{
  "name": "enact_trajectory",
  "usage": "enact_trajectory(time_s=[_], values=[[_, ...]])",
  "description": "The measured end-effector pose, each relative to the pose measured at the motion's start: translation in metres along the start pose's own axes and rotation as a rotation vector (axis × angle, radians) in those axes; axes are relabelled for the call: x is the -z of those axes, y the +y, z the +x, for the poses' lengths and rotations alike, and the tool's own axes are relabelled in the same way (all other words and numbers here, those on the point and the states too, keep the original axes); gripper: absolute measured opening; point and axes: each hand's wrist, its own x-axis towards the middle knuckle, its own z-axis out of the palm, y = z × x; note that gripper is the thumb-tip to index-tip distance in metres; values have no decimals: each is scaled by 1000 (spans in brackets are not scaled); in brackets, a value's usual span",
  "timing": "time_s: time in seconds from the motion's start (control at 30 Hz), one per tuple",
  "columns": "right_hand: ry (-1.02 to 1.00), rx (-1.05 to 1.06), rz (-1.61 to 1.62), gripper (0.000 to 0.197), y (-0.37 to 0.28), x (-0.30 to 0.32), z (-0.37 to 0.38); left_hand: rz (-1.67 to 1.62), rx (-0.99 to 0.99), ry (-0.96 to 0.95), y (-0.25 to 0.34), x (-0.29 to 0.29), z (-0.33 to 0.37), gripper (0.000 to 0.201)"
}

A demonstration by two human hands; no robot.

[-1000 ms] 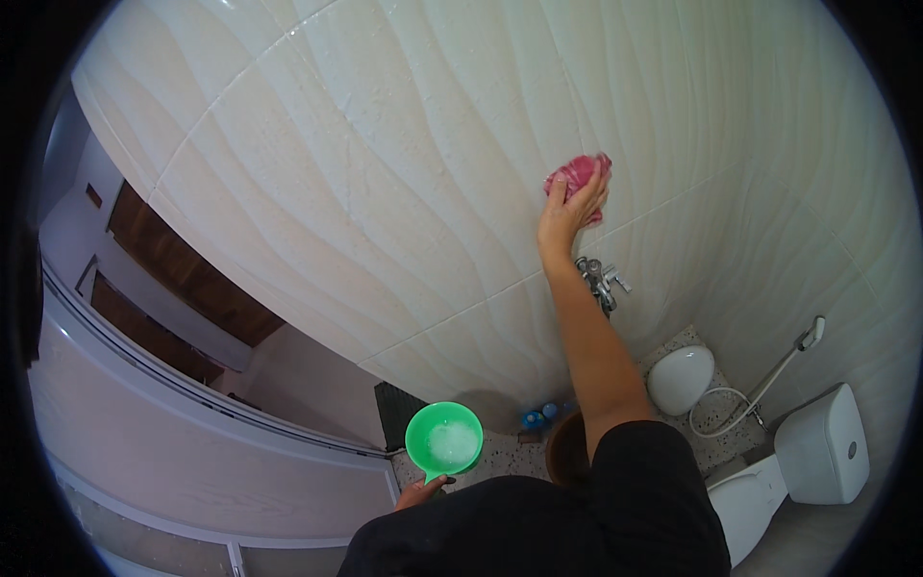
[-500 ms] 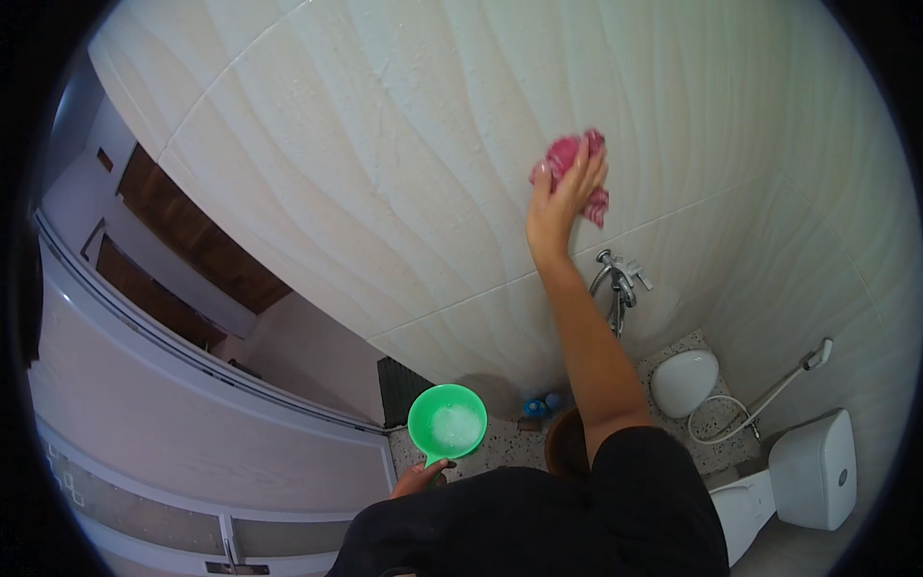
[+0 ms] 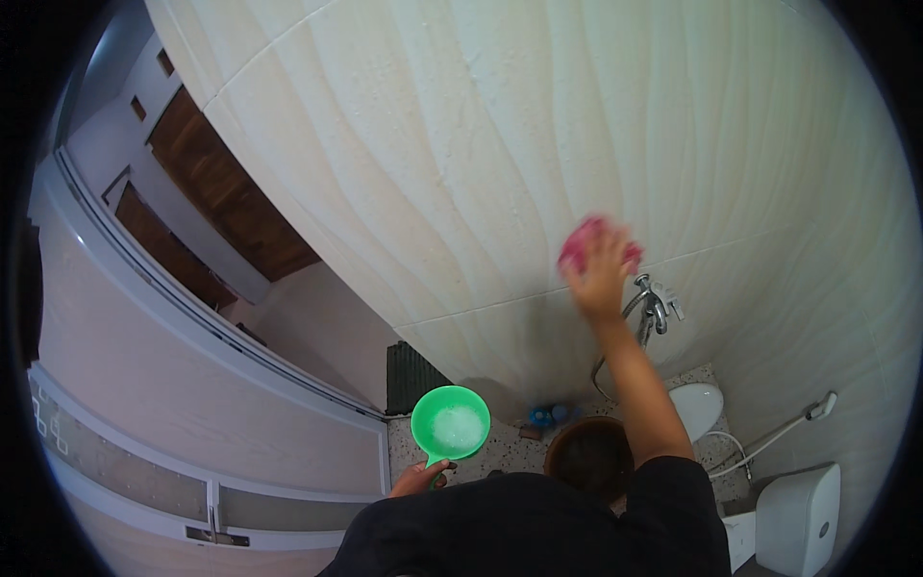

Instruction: The person organizes toiletries into a green basket, then uses a green scoop to pour water from a brown bucket into the toilet bowl. They then use a pink cloth to wipe the tiled walls of the bathroom.

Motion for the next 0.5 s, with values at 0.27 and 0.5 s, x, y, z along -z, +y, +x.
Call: enact_trajectory(time_s=[0.27,0.5], values=[[-316,299,-36,70,-79,23,46,58,0,30,0,0,0,33],[762,-33,367,64,-52,89,196,45,1,-5,-1,2,9,39]])
